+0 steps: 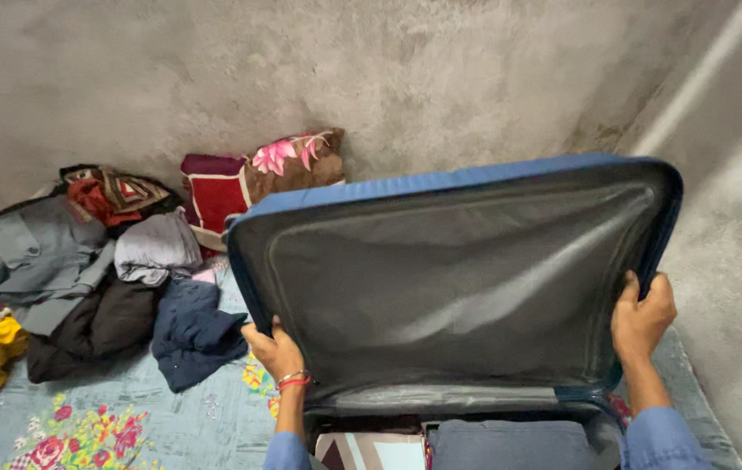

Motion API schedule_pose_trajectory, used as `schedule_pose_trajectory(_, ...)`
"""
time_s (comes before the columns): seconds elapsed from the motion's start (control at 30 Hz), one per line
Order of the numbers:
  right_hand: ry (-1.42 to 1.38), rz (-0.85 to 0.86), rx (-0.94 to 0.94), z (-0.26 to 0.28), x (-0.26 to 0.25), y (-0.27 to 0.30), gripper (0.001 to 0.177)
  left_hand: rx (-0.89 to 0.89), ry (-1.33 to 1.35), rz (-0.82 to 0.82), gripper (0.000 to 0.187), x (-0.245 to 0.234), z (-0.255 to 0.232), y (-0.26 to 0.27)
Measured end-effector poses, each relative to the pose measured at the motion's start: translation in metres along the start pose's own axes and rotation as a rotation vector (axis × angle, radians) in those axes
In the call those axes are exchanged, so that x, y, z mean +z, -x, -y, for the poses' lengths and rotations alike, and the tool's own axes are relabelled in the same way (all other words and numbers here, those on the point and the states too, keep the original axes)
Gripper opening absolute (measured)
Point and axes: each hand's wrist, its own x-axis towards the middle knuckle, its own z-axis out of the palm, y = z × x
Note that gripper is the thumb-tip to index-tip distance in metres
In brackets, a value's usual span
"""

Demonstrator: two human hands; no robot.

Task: The person folds clothing items by hand on a bed, places them into a suitcase, and zips the suitcase closed.

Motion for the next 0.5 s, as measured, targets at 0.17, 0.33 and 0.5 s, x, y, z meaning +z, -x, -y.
schedule_pose_trajectory(0.17,-0.159,-0.028,0.044,0.033,-0.049,0.019,0.021,-0.124,0.090,0.028,0.026,-0.033,-0.016,0.016)
schedule_pose_trajectory(0.33,-0.258,-0.032,0.044,0.053,-0.094,0.037,0.016,-0.036,0.084,0.048,0.031,-0.069,-0.023,0.028)
schedule_pose_trajectory(0.5,-0.472,-0.065,0.058,0.047,-0.124,0.065,0.023,0.110,0.284,0.095,0.041,-0.105,-0.021,0.038)
